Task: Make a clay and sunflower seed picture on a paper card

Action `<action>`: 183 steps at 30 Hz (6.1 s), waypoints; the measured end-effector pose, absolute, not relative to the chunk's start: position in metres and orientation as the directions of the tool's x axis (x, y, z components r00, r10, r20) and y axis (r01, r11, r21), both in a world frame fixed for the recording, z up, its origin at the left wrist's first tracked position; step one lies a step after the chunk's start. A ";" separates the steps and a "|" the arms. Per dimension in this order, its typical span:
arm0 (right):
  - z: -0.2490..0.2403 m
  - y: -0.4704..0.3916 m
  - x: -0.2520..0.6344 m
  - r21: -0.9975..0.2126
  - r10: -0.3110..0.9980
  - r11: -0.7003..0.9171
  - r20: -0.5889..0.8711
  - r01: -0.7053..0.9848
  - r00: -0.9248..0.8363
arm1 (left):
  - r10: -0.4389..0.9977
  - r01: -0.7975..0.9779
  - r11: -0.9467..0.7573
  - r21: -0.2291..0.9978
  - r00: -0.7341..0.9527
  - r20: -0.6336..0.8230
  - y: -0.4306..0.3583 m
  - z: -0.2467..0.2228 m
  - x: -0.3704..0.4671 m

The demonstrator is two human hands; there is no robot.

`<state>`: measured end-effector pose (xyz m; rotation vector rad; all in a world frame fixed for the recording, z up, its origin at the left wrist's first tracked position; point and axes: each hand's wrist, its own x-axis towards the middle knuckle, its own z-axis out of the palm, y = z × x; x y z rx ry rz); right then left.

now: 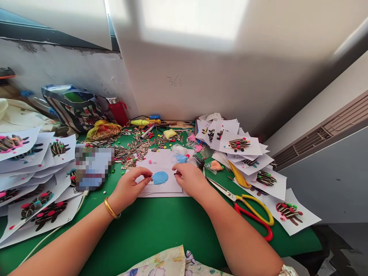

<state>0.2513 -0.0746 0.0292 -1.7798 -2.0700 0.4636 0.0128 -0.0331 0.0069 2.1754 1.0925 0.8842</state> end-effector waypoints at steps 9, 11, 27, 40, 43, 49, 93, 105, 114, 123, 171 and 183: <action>0.021 -0.077 0.237 -0.551 0.973 0.201 0.019 0.810 -0.229 | 0.781 0.546 -0.601 0.584 0.555 0.286 -0.032 0.006 0.012; 0.020 -0.076 0.239 -0.515 0.974 0.194 -0.003 0.835 -0.228 | 0.781 0.592 -0.615 0.522 0.549 0.298 -0.027 0.004 0.009; 0.010 -0.073 0.241 -0.386 0.975 0.216 0.030 0.897 -0.222 | 0.762 0.724 -0.647 0.241 0.603 0.235 -0.024 0.004 0.009; -0.006 -0.051 0.226 -0.573 0.900 0.415 0.142 0.707 -0.413 | 0.778 0.706 -0.628 0.328 0.589 0.221 -0.022 0.001 0.008; -0.008 -0.048 0.226 -0.564 0.892 0.442 0.195 0.698 -0.408 | 0.804 0.715 -0.592 0.371 0.557 0.210 -0.020 -0.002 0.007; -0.013 -0.050 0.233 -0.479 0.878 0.468 0.344 0.743 -0.332 | 0.879 0.778 -0.476 0.410 0.426 0.213 -0.007 -0.004 0.000; 0.004 -0.073 0.236 -0.140 0.959 0.283 0.054 0.949 -0.278 | 0.616 0.562 -0.778 0.281 0.771 0.162 -0.015 -0.014 0.007; 0.008 -0.078 0.241 -0.094 0.943 0.333 0.037 0.938 -0.331 | 0.622 0.568 -0.774 0.279 0.765 0.168 -0.015 -0.018 0.007; 0.001 -0.074 0.237 -0.094 0.953 0.302 0.037 0.949 -0.300 | 0.629 0.582 -0.769 0.266 0.762 0.154 -0.016 -0.017 0.007; 0.001 -0.070 0.237 -0.141 0.966 0.258 0.063 0.956 -0.252 | 0.634 0.589 -0.767 0.254 0.758 0.155 -0.017 -0.016 0.008; -0.015 -0.039 0.222 -0.207 0.917 0.288 0.343 0.935 -0.206 | 0.700 0.674 -0.714 0.191 0.675 0.235 -0.022 -0.023 0.018; -0.002 -0.063 0.234 -0.254 0.932 0.281 0.302 0.925 -0.200 | 0.710 0.681 -0.703 0.206 0.657 0.253 -0.024 -0.020 0.017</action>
